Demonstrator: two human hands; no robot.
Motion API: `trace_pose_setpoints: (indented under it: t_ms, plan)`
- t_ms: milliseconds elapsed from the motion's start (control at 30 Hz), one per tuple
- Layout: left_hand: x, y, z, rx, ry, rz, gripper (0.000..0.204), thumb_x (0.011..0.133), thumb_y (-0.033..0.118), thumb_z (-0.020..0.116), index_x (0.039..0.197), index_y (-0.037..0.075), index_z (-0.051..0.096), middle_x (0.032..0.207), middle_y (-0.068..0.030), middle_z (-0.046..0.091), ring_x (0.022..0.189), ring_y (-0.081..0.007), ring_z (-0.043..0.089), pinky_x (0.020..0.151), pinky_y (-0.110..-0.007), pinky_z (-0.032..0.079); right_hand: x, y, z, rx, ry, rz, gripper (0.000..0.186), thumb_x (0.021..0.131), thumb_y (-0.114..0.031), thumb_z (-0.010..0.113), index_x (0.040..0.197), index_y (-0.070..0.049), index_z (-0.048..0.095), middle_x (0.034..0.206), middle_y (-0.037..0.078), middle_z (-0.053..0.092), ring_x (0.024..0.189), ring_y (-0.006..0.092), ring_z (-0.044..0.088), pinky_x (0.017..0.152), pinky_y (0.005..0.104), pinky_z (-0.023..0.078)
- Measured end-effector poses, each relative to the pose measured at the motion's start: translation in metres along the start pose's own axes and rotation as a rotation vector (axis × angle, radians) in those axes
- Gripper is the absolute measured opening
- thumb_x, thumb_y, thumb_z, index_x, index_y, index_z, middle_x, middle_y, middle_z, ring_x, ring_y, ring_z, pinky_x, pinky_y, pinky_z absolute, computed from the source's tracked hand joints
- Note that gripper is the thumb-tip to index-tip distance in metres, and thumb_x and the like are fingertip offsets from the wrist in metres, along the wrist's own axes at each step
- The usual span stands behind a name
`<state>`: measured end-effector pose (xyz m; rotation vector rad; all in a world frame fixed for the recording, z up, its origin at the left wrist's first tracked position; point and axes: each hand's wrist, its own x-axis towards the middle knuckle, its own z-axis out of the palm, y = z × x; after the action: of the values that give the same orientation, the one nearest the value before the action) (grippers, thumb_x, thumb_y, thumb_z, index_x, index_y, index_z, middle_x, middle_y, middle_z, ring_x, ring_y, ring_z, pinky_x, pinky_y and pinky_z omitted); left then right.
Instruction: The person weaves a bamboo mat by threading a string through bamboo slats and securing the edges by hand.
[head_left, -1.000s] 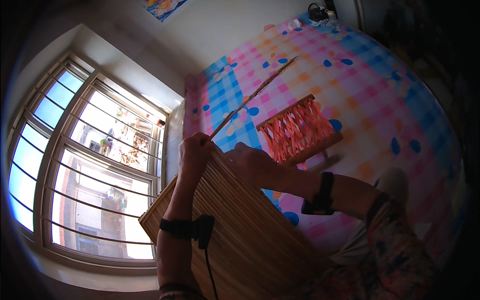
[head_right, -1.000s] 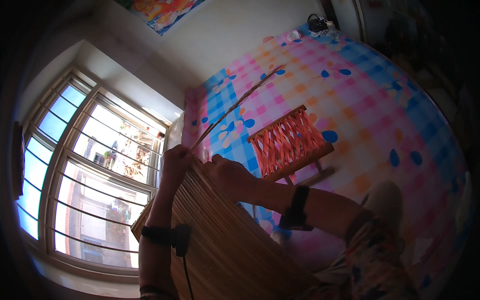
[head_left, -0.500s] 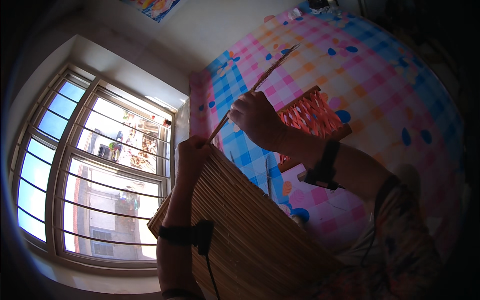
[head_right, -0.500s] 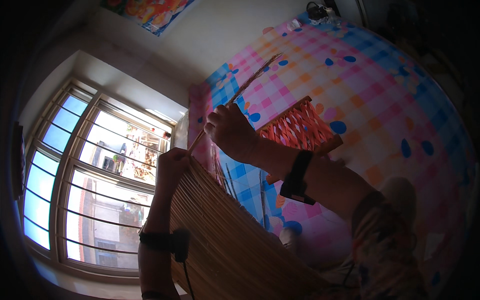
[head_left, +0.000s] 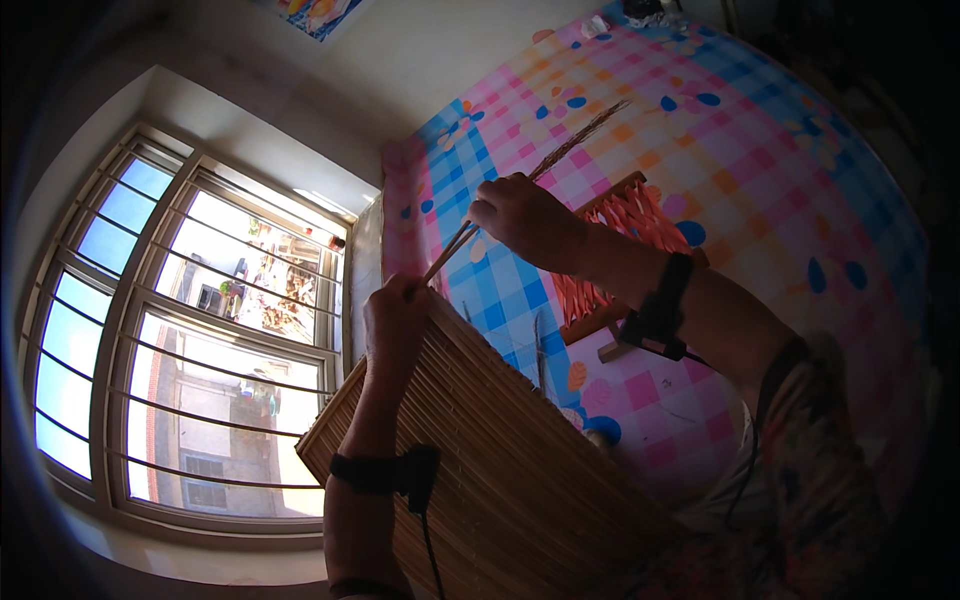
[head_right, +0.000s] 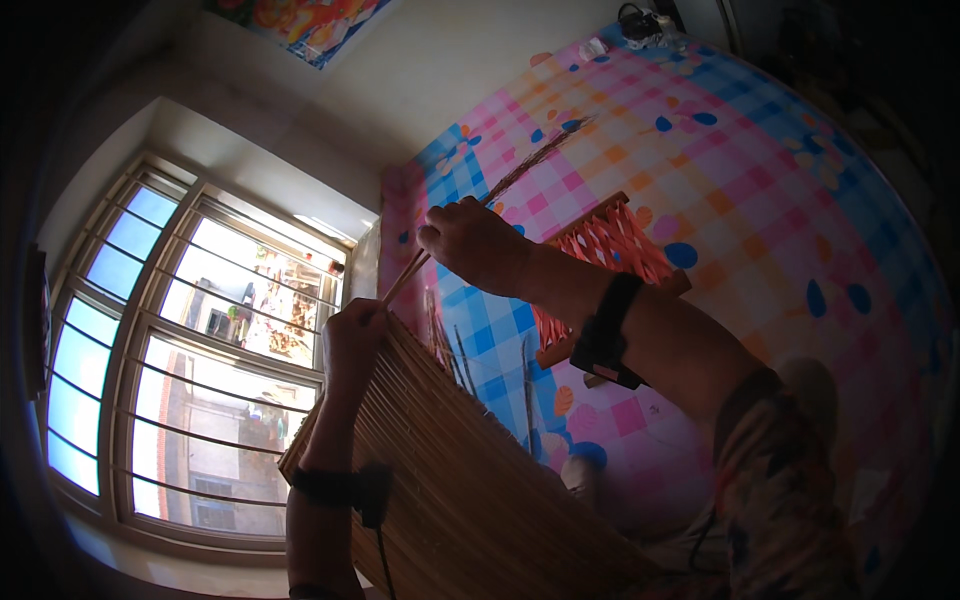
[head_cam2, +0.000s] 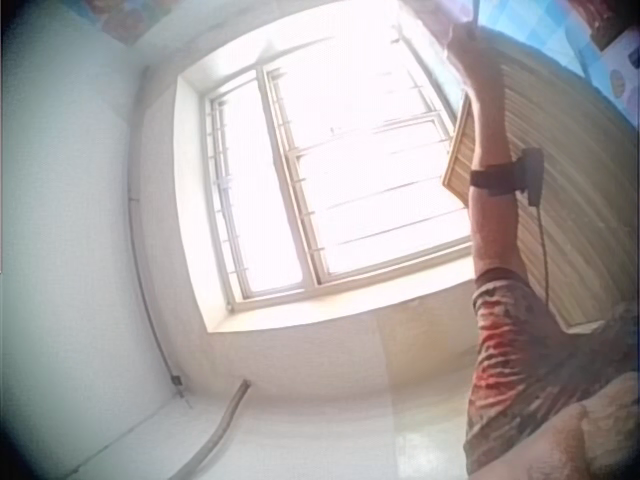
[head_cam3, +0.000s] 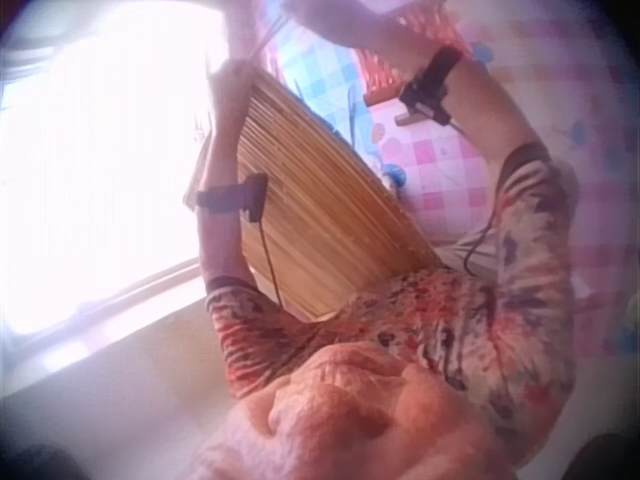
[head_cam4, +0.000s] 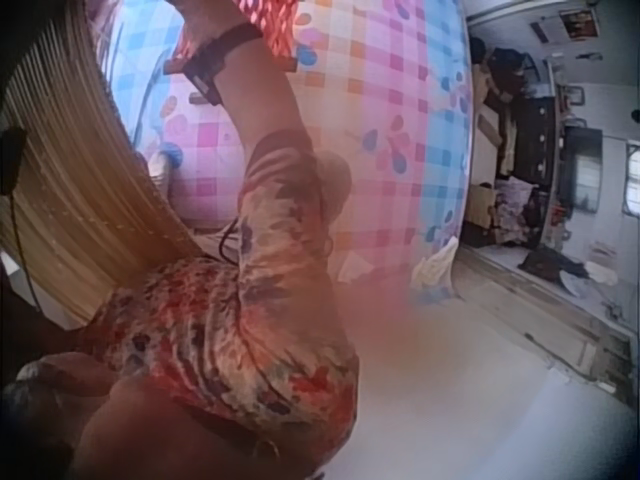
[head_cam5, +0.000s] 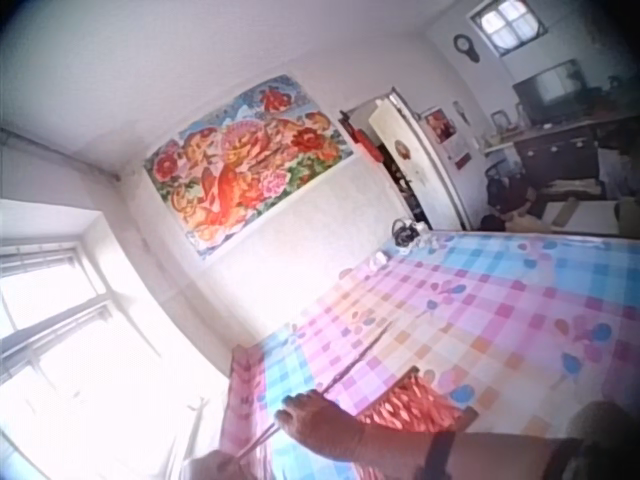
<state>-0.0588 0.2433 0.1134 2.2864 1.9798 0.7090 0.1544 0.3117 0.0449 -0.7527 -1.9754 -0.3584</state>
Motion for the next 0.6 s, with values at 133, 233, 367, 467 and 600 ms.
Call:
trace_pose_setpoints:
  t_ms: [133, 233, 367, 467, 600]
  plan:
    - [-0.001, -0.004, 0.002, 0.048, 0.047, 0.056, 0.017, 0.084, 0.014, 0.064, 0.093, 0.001, 0.069, 0.073, -0.0117, 0.068, 0.066, -0.0153, 0.065, 0.061, -0.03, 0.051, 0.001, -0.002, -0.002, -0.008, 0.024, -0.005, 0.007, 0.078, -0.009, 0.057, 0.082, -0.004, 0.057, 0.08, 0.01, 0.055, 0.078, 0.0247, 0.059, 0.071, 0.0371, 0.048]
    - [0.0, -0.005, 0.007, 0.04, 0.066, 0.073, 0.017, 0.083, 0.014, 0.064, 0.093, 0.002, 0.069, 0.072, -0.0122, 0.068, 0.065, -0.0162, 0.066, 0.061, -0.03, 0.051, -0.003, -0.002, -0.008, -0.006, 0.008, -0.012, 0.008, 0.078, -0.01, 0.058, 0.083, -0.003, 0.058, 0.08, 0.01, 0.056, 0.078, 0.0249, 0.059, 0.07, 0.0373, 0.048]
    - [0.0, -0.004, 0.007, 0.042, 0.087, 0.084, 0.016, 0.082, 0.014, 0.063, 0.092, 0.002, 0.069, 0.072, -0.0129, 0.068, 0.066, -0.0176, 0.066, 0.061, -0.031, 0.051, -0.003, -0.004, -0.015, -0.017, -0.021, -0.013, 0.009, 0.078, -0.009, 0.058, 0.085, -0.003, 0.059, 0.08, 0.01, 0.056, 0.078, 0.0249, 0.06, 0.07, 0.0374, 0.048]
    - [0.0, -0.002, 0.007, 0.049, 0.088, 0.092, 0.017, 0.083, 0.015, 0.063, 0.092, 0.002, 0.069, 0.073, -0.0133, 0.068, 0.067, -0.019, 0.067, 0.062, -0.031, 0.051, -0.004, -0.006, -0.017, -0.043, -0.015, -0.011, 0.006, 0.079, -0.008, 0.056, 0.079, -0.003, 0.053, 0.079, 0.012, 0.052, 0.073, 0.0269, 0.057, 0.067, 0.0371, 0.049]
    - [0.0, -0.001, 0.008, 0.043, 0.083, 0.094, 0.017, 0.083, 0.015, 0.064, 0.092, 0.002, 0.069, 0.074, -0.0141, 0.068, 0.067, -0.0206, 0.067, 0.063, -0.032, 0.051, -0.01, -0.016, -0.024, -0.017, -0.112, 0.036, 0.01, 0.076, -0.008, 0.058, 0.083, -0.001, 0.057, 0.081, 0.014, 0.057, 0.076, 0.0279, 0.061, 0.068, 0.0392, 0.051]
